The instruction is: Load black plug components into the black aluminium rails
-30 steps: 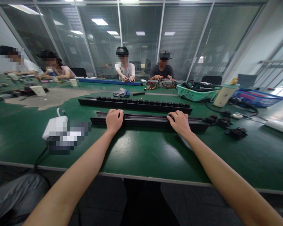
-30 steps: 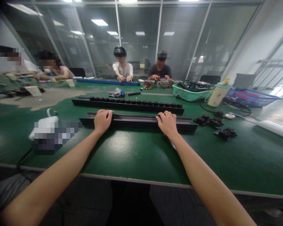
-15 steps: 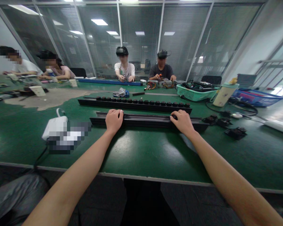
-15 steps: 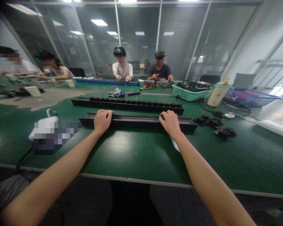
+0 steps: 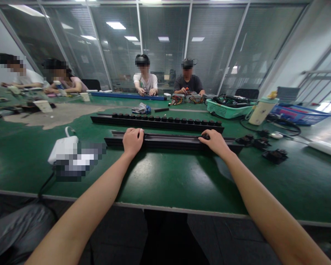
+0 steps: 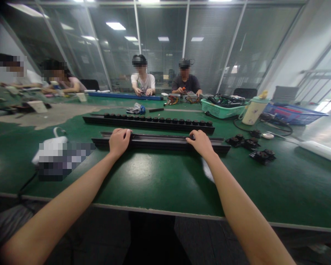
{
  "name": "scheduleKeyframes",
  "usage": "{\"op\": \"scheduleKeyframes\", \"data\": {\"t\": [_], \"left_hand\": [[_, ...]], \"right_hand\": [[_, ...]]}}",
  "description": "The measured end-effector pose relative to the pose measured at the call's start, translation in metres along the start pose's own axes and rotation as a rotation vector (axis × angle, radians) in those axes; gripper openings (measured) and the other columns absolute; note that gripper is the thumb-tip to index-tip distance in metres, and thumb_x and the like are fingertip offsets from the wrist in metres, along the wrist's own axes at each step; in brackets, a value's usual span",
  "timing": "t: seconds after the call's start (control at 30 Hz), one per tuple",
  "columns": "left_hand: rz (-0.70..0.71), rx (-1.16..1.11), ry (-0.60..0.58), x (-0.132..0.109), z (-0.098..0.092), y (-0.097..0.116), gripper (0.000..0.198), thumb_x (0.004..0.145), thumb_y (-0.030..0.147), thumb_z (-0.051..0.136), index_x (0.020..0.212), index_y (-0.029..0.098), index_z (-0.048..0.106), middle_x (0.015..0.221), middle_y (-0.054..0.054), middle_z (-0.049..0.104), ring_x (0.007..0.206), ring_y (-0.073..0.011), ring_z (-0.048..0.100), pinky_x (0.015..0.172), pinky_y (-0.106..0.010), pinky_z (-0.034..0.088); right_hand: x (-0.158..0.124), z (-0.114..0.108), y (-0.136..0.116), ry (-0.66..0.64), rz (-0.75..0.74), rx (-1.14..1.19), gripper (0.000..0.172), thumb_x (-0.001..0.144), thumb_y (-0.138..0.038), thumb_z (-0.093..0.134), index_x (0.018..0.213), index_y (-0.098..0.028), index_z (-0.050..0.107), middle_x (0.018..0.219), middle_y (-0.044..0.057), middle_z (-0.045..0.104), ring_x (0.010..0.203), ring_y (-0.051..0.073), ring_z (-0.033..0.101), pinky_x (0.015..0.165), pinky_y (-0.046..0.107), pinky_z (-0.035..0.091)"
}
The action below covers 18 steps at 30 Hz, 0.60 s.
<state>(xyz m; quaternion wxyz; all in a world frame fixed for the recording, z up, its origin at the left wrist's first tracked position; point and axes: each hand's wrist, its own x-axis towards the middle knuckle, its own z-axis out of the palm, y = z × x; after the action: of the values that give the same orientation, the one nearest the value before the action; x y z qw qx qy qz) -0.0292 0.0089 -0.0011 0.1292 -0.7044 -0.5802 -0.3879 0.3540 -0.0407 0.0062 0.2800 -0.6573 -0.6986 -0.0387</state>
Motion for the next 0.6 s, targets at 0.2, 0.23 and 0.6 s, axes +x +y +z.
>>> {"op": "scheduleKeyframes", "data": {"t": [0.2, 0.23, 0.6], "left_hand": [[-0.006, -0.007, -0.009, 0.001, 0.0, 0.001, 0.044, 0.103, 0.038, 0.036, 0.098, 0.022, 0.077, 0.097, -0.01, 0.076, 0.11, -0.028, 0.06, 0.093, -0.039, 0.048], [-0.007, -0.004, -0.01, 0.001, -0.001, 0.001, 0.045, 0.103, 0.038, 0.036, 0.098, 0.022, 0.077, 0.097, -0.01, 0.076, 0.11, -0.028, 0.06, 0.092, -0.039, 0.048], [-0.018, -0.016, -0.024, 0.001, -0.003, 0.003, 0.044, 0.103, 0.038, 0.036, 0.099, 0.021, 0.077, 0.101, -0.011, 0.076, 0.112, -0.0289, 0.06, 0.095, -0.04, 0.047]], "right_hand": [[0.0, 0.001, -0.005, -0.012, 0.151, -0.063, 0.026, 0.089, -0.041, 0.065, 0.102, -0.018, 0.065, 0.113, 0.012, 0.069, 0.105, 0.028, 0.064, 0.09, 0.039, 0.045], [0.0, 0.001, -0.006, -0.012, 0.161, -0.079, 0.027, 0.09, -0.041, 0.064, 0.104, -0.018, 0.064, 0.115, 0.012, 0.069, 0.107, 0.029, 0.063, 0.091, 0.041, 0.044], [-0.004, -0.008, -0.01, -0.075, 0.136, -0.164, 0.027, 0.093, -0.041, 0.052, 0.105, -0.019, 0.063, 0.116, 0.013, 0.069, 0.107, 0.032, 0.063, 0.09, 0.044, 0.042]]}}
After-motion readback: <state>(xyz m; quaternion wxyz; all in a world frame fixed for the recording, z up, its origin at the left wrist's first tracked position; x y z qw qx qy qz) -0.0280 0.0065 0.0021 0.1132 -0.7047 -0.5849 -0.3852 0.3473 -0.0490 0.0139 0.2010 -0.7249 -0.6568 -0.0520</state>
